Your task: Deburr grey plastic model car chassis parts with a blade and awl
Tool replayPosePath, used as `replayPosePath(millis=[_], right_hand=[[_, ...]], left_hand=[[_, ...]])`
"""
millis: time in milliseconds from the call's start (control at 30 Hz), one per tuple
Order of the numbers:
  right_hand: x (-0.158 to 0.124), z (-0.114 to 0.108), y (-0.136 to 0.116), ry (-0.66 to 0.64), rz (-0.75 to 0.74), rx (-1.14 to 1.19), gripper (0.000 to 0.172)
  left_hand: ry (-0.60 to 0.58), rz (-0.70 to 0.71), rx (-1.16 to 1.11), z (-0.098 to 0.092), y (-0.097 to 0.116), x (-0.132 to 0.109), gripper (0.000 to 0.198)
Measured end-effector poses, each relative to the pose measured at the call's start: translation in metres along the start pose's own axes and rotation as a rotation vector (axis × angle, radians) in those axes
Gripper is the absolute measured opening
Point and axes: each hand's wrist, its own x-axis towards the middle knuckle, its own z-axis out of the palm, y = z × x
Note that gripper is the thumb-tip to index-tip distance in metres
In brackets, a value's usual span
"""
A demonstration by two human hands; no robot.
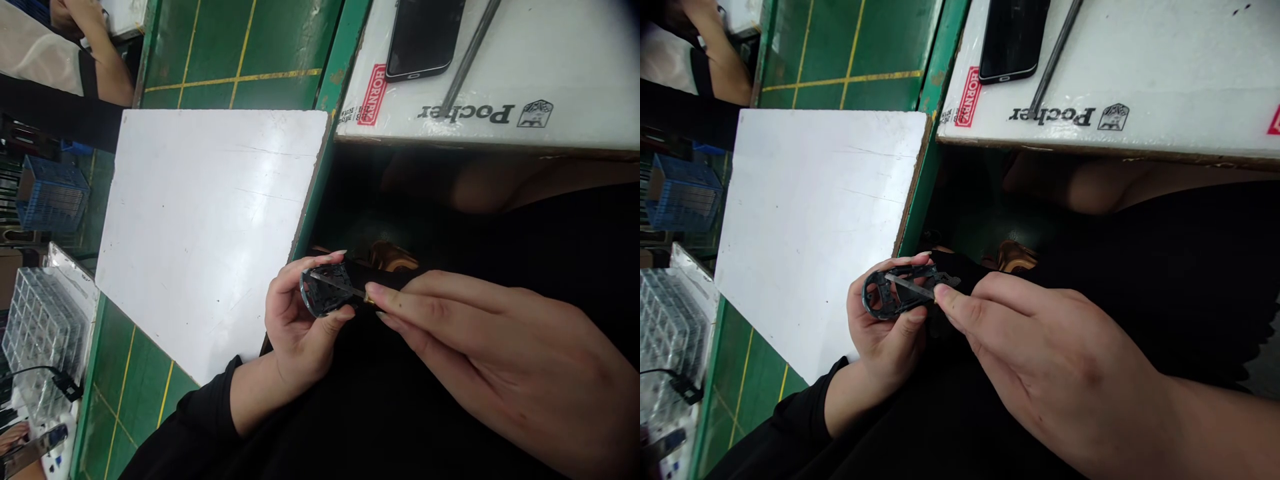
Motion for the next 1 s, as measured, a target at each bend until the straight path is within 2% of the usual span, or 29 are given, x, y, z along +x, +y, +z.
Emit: replayPosePath(millis=[200, 533, 1000], right_hand=[[0.004, -0.0039, 0.0024, -0.022, 0.008, 0.079, 0.032], [0.003, -0.0073, 0.0044, -0.029, 0.021, 0.089, 0.035], [0.0081, -0.0103, 0.0049, -0.035, 0.05, 0.073, 0.034]], left_hand=[[0.0, -0.029, -0.014, 0.0, 0.0001, -0.0018, 0.06], [-0.032, 0.016, 0.033, -0.0001, 0.0043, 0.003, 0.059], [-0.045, -0.03, -0.03, 0.0004, 0.005, 0.0036, 0.057]])
